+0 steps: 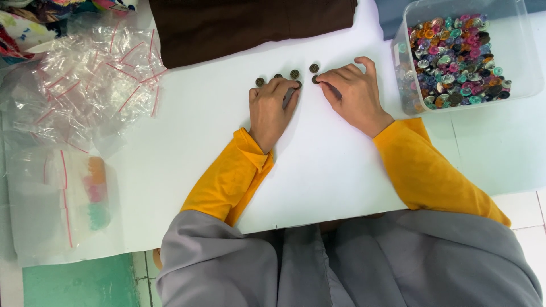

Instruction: The person selects small round buttons from a clear plastic container and places them on a white table. They arrange the buttons in rows, then gather them and place them into a small clear plastic bag, which is sealed and set aside.

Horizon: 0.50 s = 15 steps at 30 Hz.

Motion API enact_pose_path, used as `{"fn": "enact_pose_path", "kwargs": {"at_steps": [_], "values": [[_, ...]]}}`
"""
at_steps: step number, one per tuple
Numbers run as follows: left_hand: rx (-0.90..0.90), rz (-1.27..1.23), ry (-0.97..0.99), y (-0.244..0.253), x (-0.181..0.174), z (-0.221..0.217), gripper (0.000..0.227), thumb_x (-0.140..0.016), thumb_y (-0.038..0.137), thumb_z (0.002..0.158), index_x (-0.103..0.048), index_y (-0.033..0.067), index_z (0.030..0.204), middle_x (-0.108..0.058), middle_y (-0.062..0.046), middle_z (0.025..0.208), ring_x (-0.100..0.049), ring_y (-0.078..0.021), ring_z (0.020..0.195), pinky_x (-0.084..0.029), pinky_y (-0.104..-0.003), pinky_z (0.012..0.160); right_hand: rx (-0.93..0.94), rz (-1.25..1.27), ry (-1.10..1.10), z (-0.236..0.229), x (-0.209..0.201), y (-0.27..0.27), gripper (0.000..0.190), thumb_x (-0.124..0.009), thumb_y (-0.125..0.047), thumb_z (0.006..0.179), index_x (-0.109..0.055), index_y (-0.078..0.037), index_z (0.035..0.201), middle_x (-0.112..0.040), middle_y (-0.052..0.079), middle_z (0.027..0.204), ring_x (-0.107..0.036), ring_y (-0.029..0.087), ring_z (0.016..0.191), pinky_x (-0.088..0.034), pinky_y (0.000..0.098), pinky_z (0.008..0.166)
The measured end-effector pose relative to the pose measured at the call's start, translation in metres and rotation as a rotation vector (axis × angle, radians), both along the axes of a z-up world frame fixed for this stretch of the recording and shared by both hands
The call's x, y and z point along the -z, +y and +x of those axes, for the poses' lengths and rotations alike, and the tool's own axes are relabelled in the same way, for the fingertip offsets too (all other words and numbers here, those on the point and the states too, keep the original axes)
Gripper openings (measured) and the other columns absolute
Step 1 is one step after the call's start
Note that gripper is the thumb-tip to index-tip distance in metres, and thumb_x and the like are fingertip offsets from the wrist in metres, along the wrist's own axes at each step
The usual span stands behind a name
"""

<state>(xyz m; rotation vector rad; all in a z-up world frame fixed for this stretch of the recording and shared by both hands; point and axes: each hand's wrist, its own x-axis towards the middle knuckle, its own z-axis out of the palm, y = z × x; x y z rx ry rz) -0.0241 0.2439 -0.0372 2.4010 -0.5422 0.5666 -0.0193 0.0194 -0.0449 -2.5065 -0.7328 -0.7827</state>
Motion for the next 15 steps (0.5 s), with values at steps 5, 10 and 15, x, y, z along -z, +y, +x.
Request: {"fn": "enact_pose_path", "kwargs": {"at_steps": [5,10,15], "values": [[-0.002,0.018,-0.008,0.001,0.001,0.0,0.012,-0.077,0.018,0.094,-0.074,0.0217,0.105,-0.072,0.001,0.098,-0.071,-0.0193,0.08,-0.042,-0.036,0.084,0.0,0.0,0.007,-0.001,-0.003,0.001,0.007,-0.079,-0.012,0.1,-0.077,-0.016,0.105,-0.077,0.004,0.093,-0.07,0.019,0.087,-0.032,0.0475,0.109],[-0.002,0.024,0.004,0.001,-0.001,0.0,0.013,-0.077,0.018,0.094,-0.074,0.022,0.106,-0.073,0.002,0.099,-0.071,-0.018,0.08,-0.042,-0.036,0.084,0.005,0.005,0.019,-0.002,-0.006,0.002,0.005,-0.079,-0.013,0.1,-0.077,-0.016,0.104,-0.077,0.004,0.093,-0.071,0.02,0.087,-0.032,0.0476,0.109],[0.006,-0.015,-0.039,-0.001,-0.014,-0.006,0.028,-0.081,0.026,0.091,-0.07,0.0174,0.115,-0.071,0.0,0.102,-0.069,-0.0164,0.079,-0.041,-0.037,0.083,-0.016,-0.013,-0.086,-0.003,-0.008,-0.002,0.01,-0.079,-0.012,0.099,-0.076,-0.012,0.108,-0.076,0.004,0.093,-0.068,0.018,0.086,-0.031,0.0488,0.11]]}}
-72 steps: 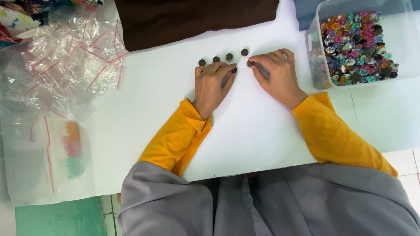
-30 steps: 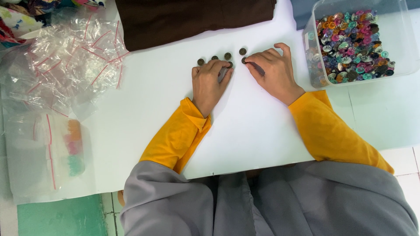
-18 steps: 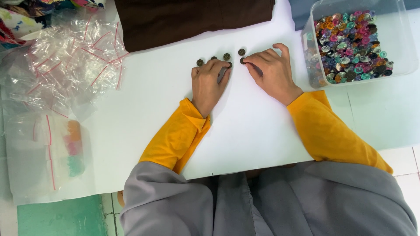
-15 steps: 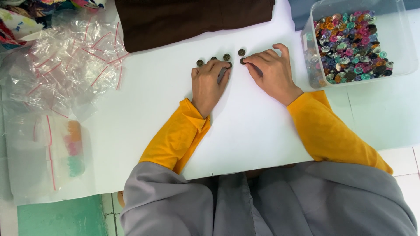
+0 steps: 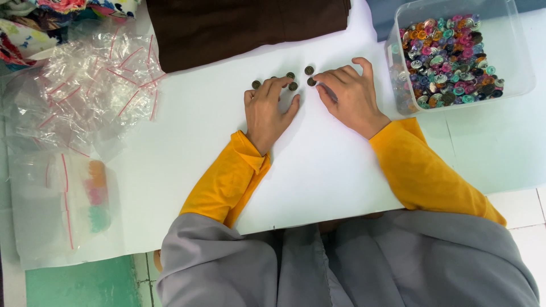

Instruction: The person selects small round buttons from a clear plastic container and places them on a white table. They arrange the buttons in rows, then gather them and place them into a small clear plastic bag, which is sealed and set aside.

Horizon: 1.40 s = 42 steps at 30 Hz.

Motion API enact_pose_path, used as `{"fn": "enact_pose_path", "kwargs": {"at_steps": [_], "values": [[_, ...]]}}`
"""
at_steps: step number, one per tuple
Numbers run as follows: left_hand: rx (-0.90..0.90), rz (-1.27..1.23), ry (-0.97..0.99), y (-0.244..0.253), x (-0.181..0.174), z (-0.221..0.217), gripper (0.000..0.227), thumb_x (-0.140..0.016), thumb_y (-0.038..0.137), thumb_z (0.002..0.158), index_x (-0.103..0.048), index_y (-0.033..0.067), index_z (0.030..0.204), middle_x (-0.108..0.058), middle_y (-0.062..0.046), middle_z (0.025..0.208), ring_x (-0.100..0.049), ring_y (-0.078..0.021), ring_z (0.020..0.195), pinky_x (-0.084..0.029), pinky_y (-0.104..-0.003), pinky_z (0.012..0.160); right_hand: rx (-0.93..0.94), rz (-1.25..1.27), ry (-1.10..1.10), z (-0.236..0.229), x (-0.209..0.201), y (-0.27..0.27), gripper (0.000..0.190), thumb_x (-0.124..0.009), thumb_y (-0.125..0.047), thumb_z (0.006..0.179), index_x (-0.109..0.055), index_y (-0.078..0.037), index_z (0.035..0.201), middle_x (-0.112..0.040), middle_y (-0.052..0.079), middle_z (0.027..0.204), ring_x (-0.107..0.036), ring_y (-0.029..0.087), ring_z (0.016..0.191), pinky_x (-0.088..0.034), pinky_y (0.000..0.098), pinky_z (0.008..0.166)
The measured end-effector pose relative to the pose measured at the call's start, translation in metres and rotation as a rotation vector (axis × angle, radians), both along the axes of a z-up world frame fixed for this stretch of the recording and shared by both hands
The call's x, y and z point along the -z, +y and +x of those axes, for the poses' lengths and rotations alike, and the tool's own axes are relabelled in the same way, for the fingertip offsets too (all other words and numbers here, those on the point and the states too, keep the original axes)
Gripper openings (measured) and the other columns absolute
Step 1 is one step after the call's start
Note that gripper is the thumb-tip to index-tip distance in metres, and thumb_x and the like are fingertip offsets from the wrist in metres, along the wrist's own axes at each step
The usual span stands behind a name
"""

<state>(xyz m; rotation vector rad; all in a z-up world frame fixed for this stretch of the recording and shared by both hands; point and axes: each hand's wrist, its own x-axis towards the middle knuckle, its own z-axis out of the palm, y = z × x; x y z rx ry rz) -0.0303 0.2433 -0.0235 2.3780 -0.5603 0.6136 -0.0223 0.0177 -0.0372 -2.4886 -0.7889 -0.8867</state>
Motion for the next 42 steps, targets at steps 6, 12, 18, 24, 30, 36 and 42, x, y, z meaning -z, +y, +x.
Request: {"fn": "enact_pose_path", "kwargs": {"at_steps": [6,12,18,24,30,36,42], "values": [[0.086,-0.049,-0.149,-0.015,-0.018,0.005,0.036,-0.08,0.021,0.088,-0.066,0.0155,0.121,-0.066,-0.001,0.111,-0.069,-0.0195,0.092,-0.044,-0.035,0.082,0.052,-0.095,-0.332,-0.026,-0.053,0.001,0.013,-0.072,-0.016,0.102,-0.077,-0.014,0.114,-0.073,0.002,0.108,-0.062,0.018,0.095,-0.034,0.0542,0.108],[0.324,-0.222,-0.156,-0.09,-0.038,0.003,0.039,-0.077,0.019,0.087,-0.064,0.0167,0.124,-0.061,-0.005,0.12,-0.066,-0.0295,0.106,-0.052,-0.041,0.093,0.265,-0.109,-0.548,-0.052,-0.094,-0.033,0.022,-0.067,-0.006,0.095,-0.084,-0.017,0.103,-0.079,0.001,0.11,-0.064,0.022,0.097,-0.033,0.0556,0.107],[0.646,-0.185,0.017,-0.177,-0.056,-0.003,0.027,-0.069,0.016,0.095,-0.062,0.0058,0.118,-0.055,-0.012,0.135,-0.06,-0.0336,0.125,-0.053,-0.045,0.111,0.418,0.036,-0.085,-0.05,-0.104,-0.104,0.043,-0.058,0.01,0.089,-0.076,-0.004,0.125,-0.064,0.015,0.134,-0.058,0.036,0.115,-0.037,0.0488,0.101],[0.634,0.075,0.093,-0.212,-0.055,0.024,0.023,-0.062,0.02,0.072,-0.064,0.0076,0.091,-0.064,-0.009,0.085,-0.06,-0.0313,0.078,-0.052,-0.044,0.073,0.292,0.146,0.584,-0.059,-0.099,-0.175,0.061,-0.073,-0.025,0.096,-0.051,-0.002,0.149,-0.05,0.027,0.144,-0.045,0.044,0.134,-0.034,0.0565,0.109],[0.506,0.479,0.316,-0.239,-0.042,0.041,0.054,-0.076,0.04,0.069,-0.069,0.0106,0.114,-0.071,-0.005,0.086,-0.067,-0.0302,0.084,-0.054,-0.043,0.076,0.376,-0.022,0.977,-0.037,-0.092,-0.178,0.089,-0.077,-0.032,0.074,-0.045,-0.018,0.156,-0.048,0.018,0.148,-0.041,0.044,0.131,-0.034,0.0549,0.108],[0.409,0.589,0.293,-0.26,-0.016,0.051,0.065,-0.088,0.044,0.072,-0.065,0.0125,0.124,-0.073,-0.006,0.101,-0.069,-0.0292,0.095,-0.054,-0.042,0.086,0.331,-0.115,1.016,-0.012,-0.077,-0.19,0.096,-0.09,-0.03,0.07,-0.047,-0.017,0.154,-0.044,0.018,0.146,-0.049,0.04,0.128,-0.043,0.0531,0.103],[0.271,0.487,0.331,-0.265,-0.014,0.055,0.042,-0.066,-0.005,0.079,-0.063,0.0103,0.118,-0.075,-0.006,0.085,-0.074,-0.0328,0.078,-0.058,-0.045,0.063,0.19,0.003,0.925,0.013,-0.054,-0.214,0.065,-0.084,-0.014,0.077,-0.062,-0.014,0.138,-0.067,0.012,0.122,-0.045,0.032,0.113,-0.039,0.0458,0.093]]}}
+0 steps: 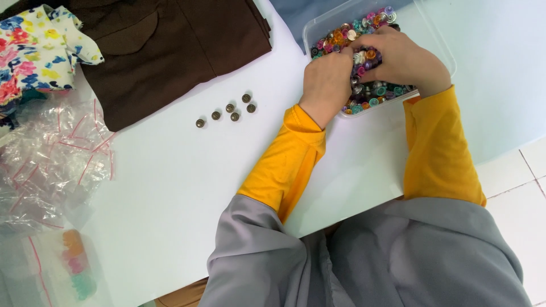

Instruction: The person selects small round buttons from a clear plastic container and places them on a white table. They arrange the buttons in rows, then gather them and place them into a small clear plastic bag, which is sealed and set aside.

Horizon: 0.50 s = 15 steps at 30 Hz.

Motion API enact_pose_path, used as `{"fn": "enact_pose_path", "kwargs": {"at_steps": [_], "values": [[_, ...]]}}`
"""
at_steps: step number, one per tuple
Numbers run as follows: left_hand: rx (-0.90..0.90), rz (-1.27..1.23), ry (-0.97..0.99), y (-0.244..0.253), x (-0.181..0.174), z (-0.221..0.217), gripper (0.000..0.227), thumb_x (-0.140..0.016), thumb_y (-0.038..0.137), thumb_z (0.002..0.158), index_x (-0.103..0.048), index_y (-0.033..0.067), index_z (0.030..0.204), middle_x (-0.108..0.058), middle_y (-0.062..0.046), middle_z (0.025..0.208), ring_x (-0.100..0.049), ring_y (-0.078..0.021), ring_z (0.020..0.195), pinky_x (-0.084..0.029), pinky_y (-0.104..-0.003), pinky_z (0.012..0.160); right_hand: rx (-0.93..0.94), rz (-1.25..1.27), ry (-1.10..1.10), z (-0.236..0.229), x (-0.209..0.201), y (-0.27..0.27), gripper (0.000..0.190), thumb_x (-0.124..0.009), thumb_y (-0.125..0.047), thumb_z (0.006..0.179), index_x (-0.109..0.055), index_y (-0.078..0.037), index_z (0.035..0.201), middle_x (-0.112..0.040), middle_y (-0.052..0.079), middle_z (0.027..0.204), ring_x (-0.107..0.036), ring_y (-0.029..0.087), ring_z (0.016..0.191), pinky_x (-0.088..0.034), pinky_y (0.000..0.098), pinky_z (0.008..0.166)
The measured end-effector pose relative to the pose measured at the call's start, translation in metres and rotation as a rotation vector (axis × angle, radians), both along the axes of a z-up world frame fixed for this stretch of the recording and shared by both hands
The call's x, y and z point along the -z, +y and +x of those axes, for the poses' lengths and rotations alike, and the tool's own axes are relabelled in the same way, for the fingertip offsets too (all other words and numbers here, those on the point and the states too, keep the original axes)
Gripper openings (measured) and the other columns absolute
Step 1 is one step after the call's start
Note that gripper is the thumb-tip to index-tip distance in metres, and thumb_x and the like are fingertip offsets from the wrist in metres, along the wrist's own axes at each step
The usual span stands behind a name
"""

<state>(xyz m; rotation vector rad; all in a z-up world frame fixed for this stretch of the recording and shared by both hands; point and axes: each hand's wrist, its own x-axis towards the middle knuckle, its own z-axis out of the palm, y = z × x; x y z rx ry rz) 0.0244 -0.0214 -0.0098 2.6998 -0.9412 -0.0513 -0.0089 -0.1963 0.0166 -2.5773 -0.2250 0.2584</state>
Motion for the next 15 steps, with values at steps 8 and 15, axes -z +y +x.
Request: {"fn": "enact_pose_path", "kwargs": {"at_steps": [8,15], "values": [[-0.083,-0.135,-0.237,-0.003,0.015,0.007,0.026,-0.064,-0.011,0.082,-0.061,0.0068,0.101,-0.072,-0.008,0.073,-0.074,-0.0291,0.062,-0.058,-0.039,0.05,0.015,0.102,-0.439,-0.013,-0.001,0.003,0.033,-0.068,-0.003,0.099,-0.069,-0.001,0.133,-0.071,0.017,0.125,-0.062,0.035,0.105,-0.045,0.0452,0.091],[0.069,-0.153,-0.181,0.004,0.005,-0.001,0.079,-0.074,-0.018,0.065,-0.049,0.0075,0.136,-0.065,-0.014,0.103,-0.071,-0.0298,0.085,-0.059,-0.038,0.067,0.07,0.294,-0.561,-0.019,-0.012,0.009,0.038,-0.051,0.018,0.095,-0.077,0.002,0.118,-0.064,0.018,0.121,-0.061,0.031,0.11,-0.048,0.0378,0.086]]}}
